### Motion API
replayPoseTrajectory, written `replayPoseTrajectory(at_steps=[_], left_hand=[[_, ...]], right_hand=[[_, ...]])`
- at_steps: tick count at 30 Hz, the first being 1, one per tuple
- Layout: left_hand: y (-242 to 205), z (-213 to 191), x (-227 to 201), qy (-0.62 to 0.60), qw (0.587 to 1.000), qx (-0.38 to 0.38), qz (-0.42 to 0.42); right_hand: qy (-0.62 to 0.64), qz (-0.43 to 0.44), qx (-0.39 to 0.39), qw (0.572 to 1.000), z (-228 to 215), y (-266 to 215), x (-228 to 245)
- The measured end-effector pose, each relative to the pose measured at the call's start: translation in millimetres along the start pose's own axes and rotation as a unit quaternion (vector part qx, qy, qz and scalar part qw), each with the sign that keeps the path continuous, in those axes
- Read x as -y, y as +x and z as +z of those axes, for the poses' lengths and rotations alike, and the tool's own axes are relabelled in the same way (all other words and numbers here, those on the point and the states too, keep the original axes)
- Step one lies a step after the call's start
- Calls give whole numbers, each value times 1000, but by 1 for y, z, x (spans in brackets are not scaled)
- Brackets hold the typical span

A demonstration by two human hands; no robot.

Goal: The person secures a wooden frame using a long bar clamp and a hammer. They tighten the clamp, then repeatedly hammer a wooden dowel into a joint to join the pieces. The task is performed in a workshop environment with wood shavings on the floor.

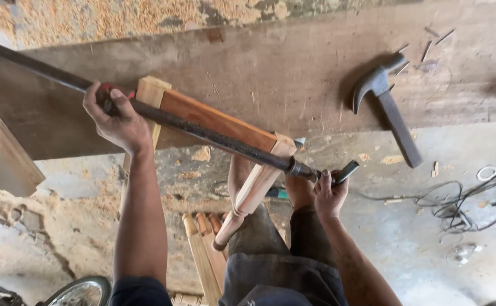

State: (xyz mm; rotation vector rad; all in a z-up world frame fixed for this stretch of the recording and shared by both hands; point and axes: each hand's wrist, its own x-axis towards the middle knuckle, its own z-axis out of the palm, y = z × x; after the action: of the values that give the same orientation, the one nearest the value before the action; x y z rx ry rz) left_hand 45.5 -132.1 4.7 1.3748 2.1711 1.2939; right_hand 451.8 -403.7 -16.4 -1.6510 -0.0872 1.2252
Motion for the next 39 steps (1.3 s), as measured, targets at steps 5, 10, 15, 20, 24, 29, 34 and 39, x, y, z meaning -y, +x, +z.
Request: replayPoseTrajectory(at_steps=[5, 10, 15, 20, 24, 29, 34, 39], left_hand=[[-6, -5, -5, 49, 998, -7, 32], [-2, -3, -17, 65, 998, 15, -1], [-3, -5, -20, -2, 999, 25, -34], [-3, -8, -14, 38, 999, 6, 17], [1, -8, -16, 46, 997, 14, 52], [-4, -8, -18, 0, 999, 40, -25], [0, -6, -19, 41, 999, 22, 4], [-3, -6, -18, 60, 997, 40, -10]], right_hand=[[9, 43, -5, 999, 0, -8, -6], [-20, 76, 21, 997, 6, -10, 10], [-42, 89, 33, 995, 11, -8, 22], [-50, 92, 36, 994, 14, -8, 25], [-61, 104, 15, 993, 25, -11, 30], [-85, 95, 22, 992, 29, -11, 40], [-79, 102, 20, 991, 27, -6, 40], [-80, 109, 18, 991, 29, -7, 40]])
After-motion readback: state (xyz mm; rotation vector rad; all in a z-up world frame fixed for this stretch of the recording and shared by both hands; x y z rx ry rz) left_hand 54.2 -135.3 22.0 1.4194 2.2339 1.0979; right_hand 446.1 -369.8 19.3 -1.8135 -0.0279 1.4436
